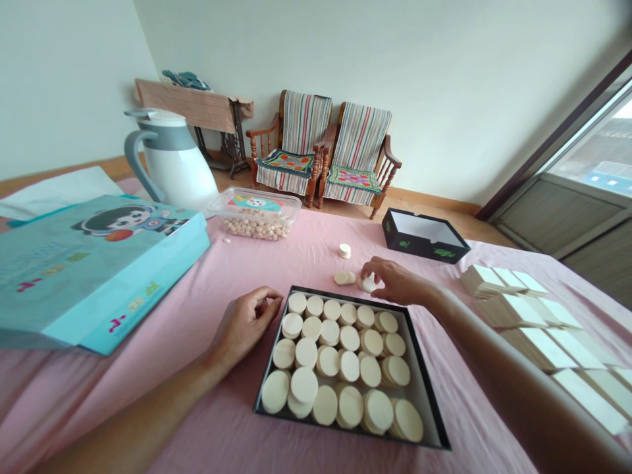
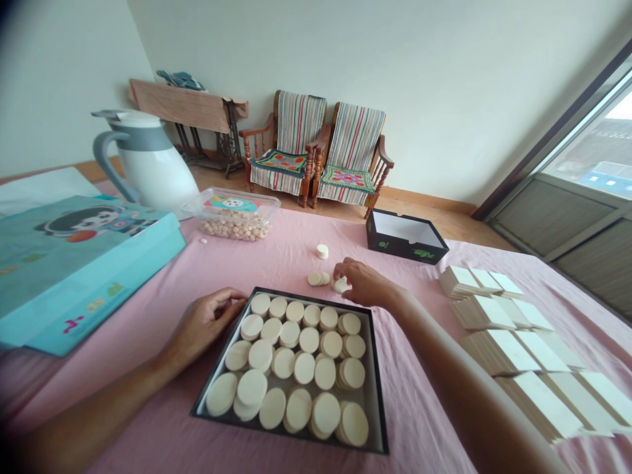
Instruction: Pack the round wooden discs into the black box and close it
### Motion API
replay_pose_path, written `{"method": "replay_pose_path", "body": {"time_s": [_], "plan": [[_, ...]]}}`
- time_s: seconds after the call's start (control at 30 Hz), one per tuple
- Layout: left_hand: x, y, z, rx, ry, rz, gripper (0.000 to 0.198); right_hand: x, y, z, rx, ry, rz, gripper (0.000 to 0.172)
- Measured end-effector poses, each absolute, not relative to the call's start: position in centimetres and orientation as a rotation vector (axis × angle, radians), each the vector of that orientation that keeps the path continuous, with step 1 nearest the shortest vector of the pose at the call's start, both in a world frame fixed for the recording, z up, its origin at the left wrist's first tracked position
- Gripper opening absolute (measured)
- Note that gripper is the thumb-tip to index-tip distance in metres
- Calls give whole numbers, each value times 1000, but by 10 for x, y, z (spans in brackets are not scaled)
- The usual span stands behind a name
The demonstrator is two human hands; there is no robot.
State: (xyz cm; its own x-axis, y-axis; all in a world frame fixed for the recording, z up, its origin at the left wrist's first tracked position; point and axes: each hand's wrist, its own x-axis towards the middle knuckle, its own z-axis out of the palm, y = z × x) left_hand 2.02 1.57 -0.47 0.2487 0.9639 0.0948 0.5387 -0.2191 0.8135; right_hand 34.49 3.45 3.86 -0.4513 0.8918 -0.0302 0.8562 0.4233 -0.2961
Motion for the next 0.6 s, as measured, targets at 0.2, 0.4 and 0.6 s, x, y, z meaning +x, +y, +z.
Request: {"method": "replay_pose_path", "body": {"time_s": [0.2, 0.4, 0.6], "plan": [[21, 15, -4, 1854, 1367, 834, 36, 342, 32, 35, -1510, -2533, 336, 26], [21, 15, -4, 1865, 1366, 836, 36, 340, 31, 37, -1535, -2538, 291, 23], [20, 15, -5, 1861, 1358, 826, 36, 343, 31, 44, -1658, -2569, 327, 20]]}}
